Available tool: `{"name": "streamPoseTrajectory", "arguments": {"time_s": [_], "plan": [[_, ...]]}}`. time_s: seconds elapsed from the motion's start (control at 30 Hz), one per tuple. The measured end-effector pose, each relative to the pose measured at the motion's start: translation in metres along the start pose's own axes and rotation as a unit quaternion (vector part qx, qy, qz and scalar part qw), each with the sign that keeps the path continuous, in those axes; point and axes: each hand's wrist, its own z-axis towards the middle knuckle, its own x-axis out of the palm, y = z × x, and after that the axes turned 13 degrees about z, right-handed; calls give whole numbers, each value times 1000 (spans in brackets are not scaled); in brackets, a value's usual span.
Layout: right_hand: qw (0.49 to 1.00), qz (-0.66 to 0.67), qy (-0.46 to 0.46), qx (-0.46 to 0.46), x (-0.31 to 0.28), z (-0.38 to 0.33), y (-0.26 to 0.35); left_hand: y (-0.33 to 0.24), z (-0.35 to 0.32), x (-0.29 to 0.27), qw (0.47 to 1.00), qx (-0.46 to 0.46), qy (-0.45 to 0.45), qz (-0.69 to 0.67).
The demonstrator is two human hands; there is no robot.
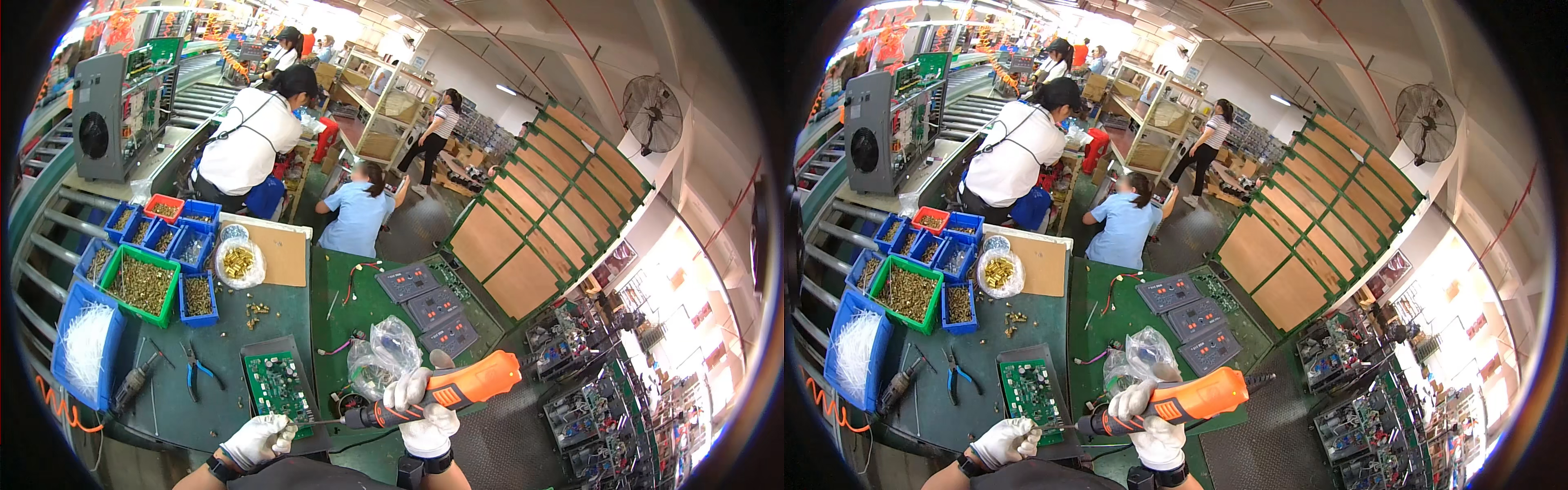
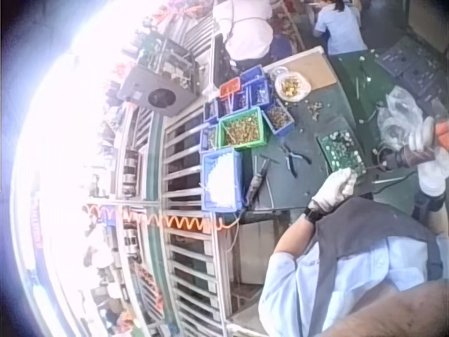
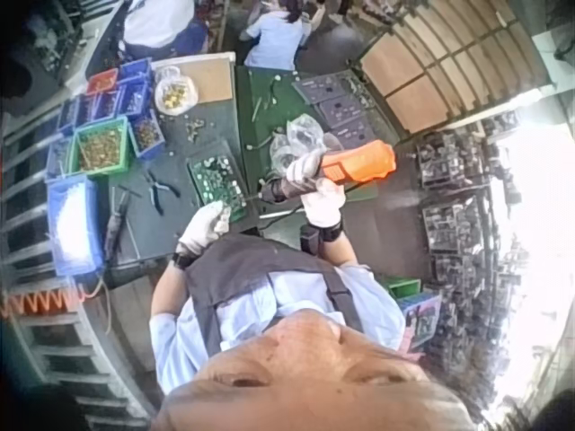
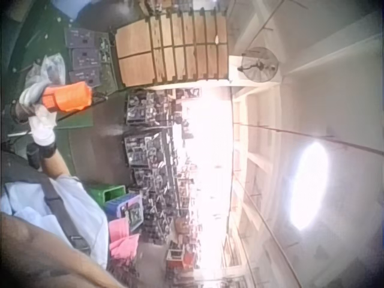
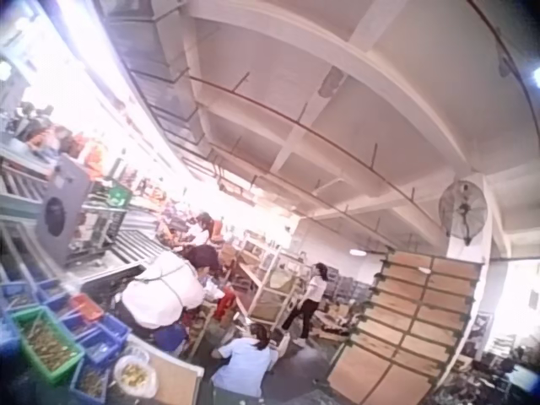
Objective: The recorder assembles electronic circuit boards into plastic housings using an electric screwdriver and organized parts bins.
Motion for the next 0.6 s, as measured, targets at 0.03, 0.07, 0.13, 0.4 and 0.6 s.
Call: {"name": "streamPoseTrajectory", "arguments": {"time_s": [0.03, 0.07, 0.13, 0.4, 0.6], "plan": [[999, -15, 46, 7, -17, 0, -2, -1, -1, 2, 1000, 0, 0, 0], [999, -15, 47, 8, -18, -1, -2, -1, -3, 5, 999, 8, -4, 40], [993, -28, 106, 52, -14, 3, -4, 0, -6, 2, 997, 15, -14, 79], [981, 43, 137, 132, -8, 13, -14, -1, -14, -6, 991, -18, 26, 133], [990, -118, -78, 21, 3, -1, -4, 10, 8, -6, 992, 88, -9, 85]]}}
